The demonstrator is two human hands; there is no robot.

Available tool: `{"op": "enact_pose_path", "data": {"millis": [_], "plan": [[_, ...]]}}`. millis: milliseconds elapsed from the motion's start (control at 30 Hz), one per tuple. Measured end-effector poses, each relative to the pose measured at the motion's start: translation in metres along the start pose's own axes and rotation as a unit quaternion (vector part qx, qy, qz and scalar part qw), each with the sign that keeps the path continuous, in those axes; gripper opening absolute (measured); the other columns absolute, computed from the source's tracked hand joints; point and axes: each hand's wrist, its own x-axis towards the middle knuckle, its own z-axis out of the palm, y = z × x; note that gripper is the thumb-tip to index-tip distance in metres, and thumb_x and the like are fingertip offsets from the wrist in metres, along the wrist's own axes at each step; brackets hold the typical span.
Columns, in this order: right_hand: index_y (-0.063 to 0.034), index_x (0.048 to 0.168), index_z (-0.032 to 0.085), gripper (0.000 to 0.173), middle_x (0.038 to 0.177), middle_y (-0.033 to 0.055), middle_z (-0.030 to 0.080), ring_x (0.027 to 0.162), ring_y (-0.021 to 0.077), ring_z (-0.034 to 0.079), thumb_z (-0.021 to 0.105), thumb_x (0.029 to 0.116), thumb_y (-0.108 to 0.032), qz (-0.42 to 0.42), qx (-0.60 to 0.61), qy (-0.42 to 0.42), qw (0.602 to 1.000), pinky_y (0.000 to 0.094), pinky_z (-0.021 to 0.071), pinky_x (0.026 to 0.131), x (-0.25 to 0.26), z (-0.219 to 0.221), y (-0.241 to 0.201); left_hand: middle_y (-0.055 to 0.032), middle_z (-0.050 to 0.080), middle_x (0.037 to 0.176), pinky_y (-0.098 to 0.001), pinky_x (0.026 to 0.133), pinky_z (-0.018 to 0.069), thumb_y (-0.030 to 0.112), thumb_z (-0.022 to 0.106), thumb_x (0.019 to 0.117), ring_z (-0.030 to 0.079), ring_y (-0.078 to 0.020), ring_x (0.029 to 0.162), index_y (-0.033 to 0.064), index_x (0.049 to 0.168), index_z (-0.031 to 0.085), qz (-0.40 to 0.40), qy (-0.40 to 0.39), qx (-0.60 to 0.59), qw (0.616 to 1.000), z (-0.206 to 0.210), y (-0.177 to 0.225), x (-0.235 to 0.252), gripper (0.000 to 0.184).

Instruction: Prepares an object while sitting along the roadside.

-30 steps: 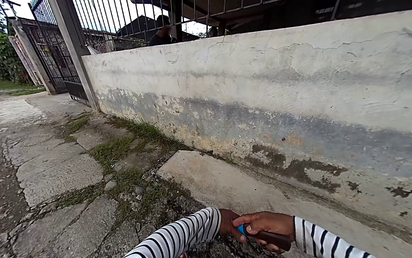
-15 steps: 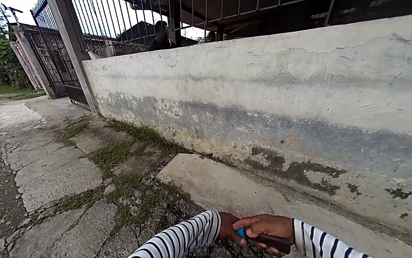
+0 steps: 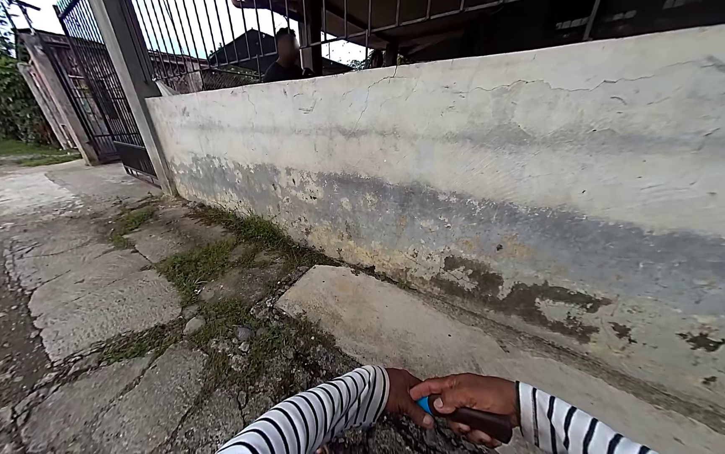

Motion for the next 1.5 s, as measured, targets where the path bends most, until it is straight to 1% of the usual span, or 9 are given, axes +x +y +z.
{"op": "enact_pose_path", "data": {"millis": [167, 367, 500, 567, 733, 900, 1067, 1267, 1500], "plan": [[-0.0202, 0.151, 0.043, 0.049, 0.072, 0.0001, 0.053, 0.047, 0.0072, 0.047, 0.045, 0.1019, -0.024, -0.003, 0.005, -0.005, 1.000, 0.0213, 0.0425, 0.043, 0.001, 0.000, 0.000, -0.0257, 0.068, 0.117, -0.0532, 0.102, 0.0488, 0.020, 0.073, 0.0983, 0.066, -0.0312, 0.108, -0.0089, 0.127, 0.062, -0.003, -0.002, -0.013, 1.000, 0.001, 0.000, -0.001, 0.042], [-0.0198, 0.151, 0.044, 0.048, 0.073, -0.0003, 0.054, 0.047, 0.0065, 0.048, 0.045, 0.1023, -0.023, 0.000, 0.006, -0.002, 1.000, 0.0207, 0.0427, 0.043, 0.000, 0.003, -0.001, -0.0272, 0.068, 0.118, -0.0552, 0.103, 0.0481, 0.021, 0.073, 0.0983, 0.066, -0.0336, 0.110, -0.0092, 0.127, 0.063, -0.007, -0.003, -0.005, 1.000, 0.000, 0.002, -0.002, 0.043], [-0.0195, 0.151, 0.043, 0.050, 0.070, -0.0008, 0.053, 0.046, 0.0067, 0.048, 0.045, 0.1010, -0.023, 0.004, 0.001, 0.003, 1.000, 0.0208, 0.0428, 0.043, -0.001, 0.006, -0.004, -0.0264, 0.068, 0.116, -0.0537, 0.102, 0.0486, 0.020, 0.074, 0.0978, 0.066, -0.0321, 0.108, -0.0095, 0.127, 0.063, -0.007, -0.003, -0.011, 1.000, 0.001, 0.003, -0.004, 0.043], [-0.0193, 0.152, 0.042, 0.050, 0.071, -0.0009, 0.053, 0.047, 0.0066, 0.048, 0.044, 0.1018, -0.023, 0.009, -0.004, 0.008, 1.000, 0.0206, 0.0425, 0.044, -0.004, 0.009, -0.007, -0.0260, 0.068, 0.116, -0.0525, 0.101, 0.0487, 0.020, 0.074, 0.0982, 0.066, -0.0310, 0.107, -0.0095, 0.127, 0.062, -0.009, -0.006, -0.014, 1.000, 0.000, 0.004, -0.005, 0.043], [-0.0191, 0.152, 0.042, 0.050, 0.070, -0.0006, 0.053, 0.047, 0.0069, 0.047, 0.044, 0.1021, -0.024, 0.013, -0.016, 0.019, 1.000, 0.0214, 0.0421, 0.044, -0.006, 0.011, -0.011, -0.0279, 0.068, 0.117, -0.0554, 0.102, 0.0483, 0.020, 0.073, 0.0983, 0.066, -0.0340, 0.109, -0.0104, 0.126, 0.063, -0.004, -0.001, -0.011, 1.000, 0.000, 0.004, -0.005, 0.043], [-0.0191, 0.152, 0.042, 0.050, 0.070, -0.0009, 0.052, 0.047, 0.0068, 0.047, 0.043, 0.1021, -0.024, 0.015, -0.014, 0.018, 1.000, 0.0212, 0.0421, 0.044, -0.006, 0.011, -0.011, -0.0274, 0.068, 0.118, -0.0544, 0.102, 0.0483, 0.020, 0.073, 0.0982, 0.066, -0.0333, 0.110, -0.0101, 0.127, 0.062, -0.007, -0.004, -0.014, 1.000, -0.001, 0.006, -0.005, 0.043], [-0.0191, 0.152, 0.042, 0.050, 0.069, -0.0012, 0.052, 0.046, 0.0065, 0.047, 0.043, 0.1023, -0.023, 0.012, -0.012, 0.013, 1.000, 0.0208, 0.0422, 0.044, -0.006, 0.011, -0.011, -0.0255, 0.068, 0.116, -0.0521, 0.101, 0.0492, 0.019, 0.074, 0.0973, 0.066, -0.0302, 0.107, -0.0091, 0.127, 0.062, -0.005, 0.000, -0.029, 1.000, 0.000, 0.005, -0.006, 0.042], [-0.0193, 0.151, 0.042, 0.050, 0.069, -0.0010, 0.052, 0.047, 0.0067, 0.048, 0.044, 0.1013, -0.023, 0.014, -0.007, 0.014, 1.000, 0.0209, 0.0424, 0.044, -0.005, 0.011, -0.011, -0.0270, 0.068, 0.117, -0.0542, 0.102, 0.0485, 0.020, 0.073, 0.0985, 0.066, -0.0327, 0.108, -0.0096, 0.128, 0.062, -0.007, -0.005, -0.015, 1.000, -0.001, 0.004, -0.005, 0.043], [-0.0191, 0.151, 0.043, 0.049, 0.070, -0.0010, 0.052, 0.047, 0.0065, 0.047, 0.044, 0.1022, -0.023, 0.011, -0.007, 0.014, 1.000, 0.0207, 0.0419, 0.043, -0.004, 0.011, -0.010, -0.0269, 0.068, 0.116, -0.0543, 0.101, 0.0488, 0.022, 0.074, 0.0983, 0.066, -0.0326, 0.107, -0.0092, 0.127, 0.062, -0.008, -0.005, -0.009, 1.000, -0.001, 0.002, -0.005, 0.044]]}}
